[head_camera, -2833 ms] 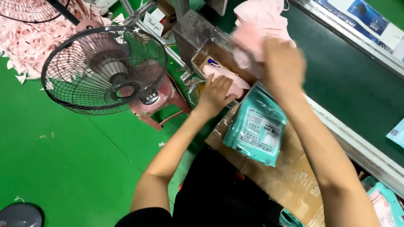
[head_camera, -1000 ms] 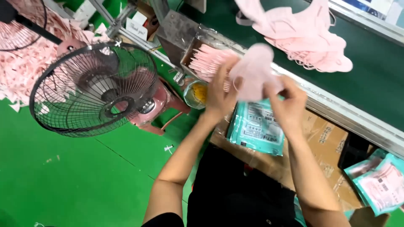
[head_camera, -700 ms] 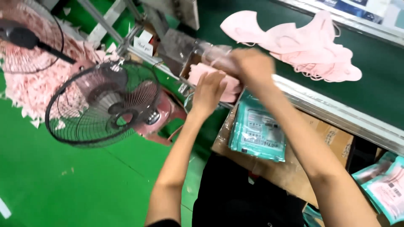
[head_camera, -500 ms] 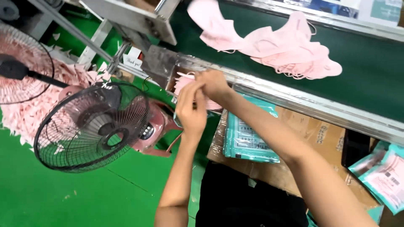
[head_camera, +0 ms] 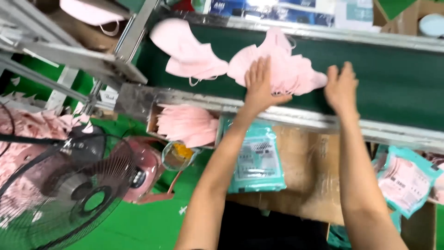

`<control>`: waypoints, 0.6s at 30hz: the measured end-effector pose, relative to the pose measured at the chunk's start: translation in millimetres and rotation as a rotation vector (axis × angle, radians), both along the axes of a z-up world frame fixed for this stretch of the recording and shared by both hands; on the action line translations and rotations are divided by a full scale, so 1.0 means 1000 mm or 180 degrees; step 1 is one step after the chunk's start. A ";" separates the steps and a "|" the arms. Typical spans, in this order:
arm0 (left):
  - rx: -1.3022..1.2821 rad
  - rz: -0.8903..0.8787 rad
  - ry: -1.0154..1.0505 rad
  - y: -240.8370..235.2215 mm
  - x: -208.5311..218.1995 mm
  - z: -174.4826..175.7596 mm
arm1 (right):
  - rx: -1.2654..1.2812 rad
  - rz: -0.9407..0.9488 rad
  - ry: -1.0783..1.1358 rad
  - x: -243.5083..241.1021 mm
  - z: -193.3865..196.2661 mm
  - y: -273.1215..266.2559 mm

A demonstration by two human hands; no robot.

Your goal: Packing face masks into plastic bags on a conveyor belt.

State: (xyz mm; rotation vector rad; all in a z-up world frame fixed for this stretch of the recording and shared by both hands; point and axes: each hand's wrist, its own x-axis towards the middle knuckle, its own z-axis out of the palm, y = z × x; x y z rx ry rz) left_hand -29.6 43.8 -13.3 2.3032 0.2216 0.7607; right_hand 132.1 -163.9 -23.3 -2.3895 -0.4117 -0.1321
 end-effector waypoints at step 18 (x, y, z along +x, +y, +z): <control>-0.2732 0.0842 -0.1760 -0.020 -0.044 0.031 | 0.0384 0.0489 -0.1393 0.031 -0.020 0.129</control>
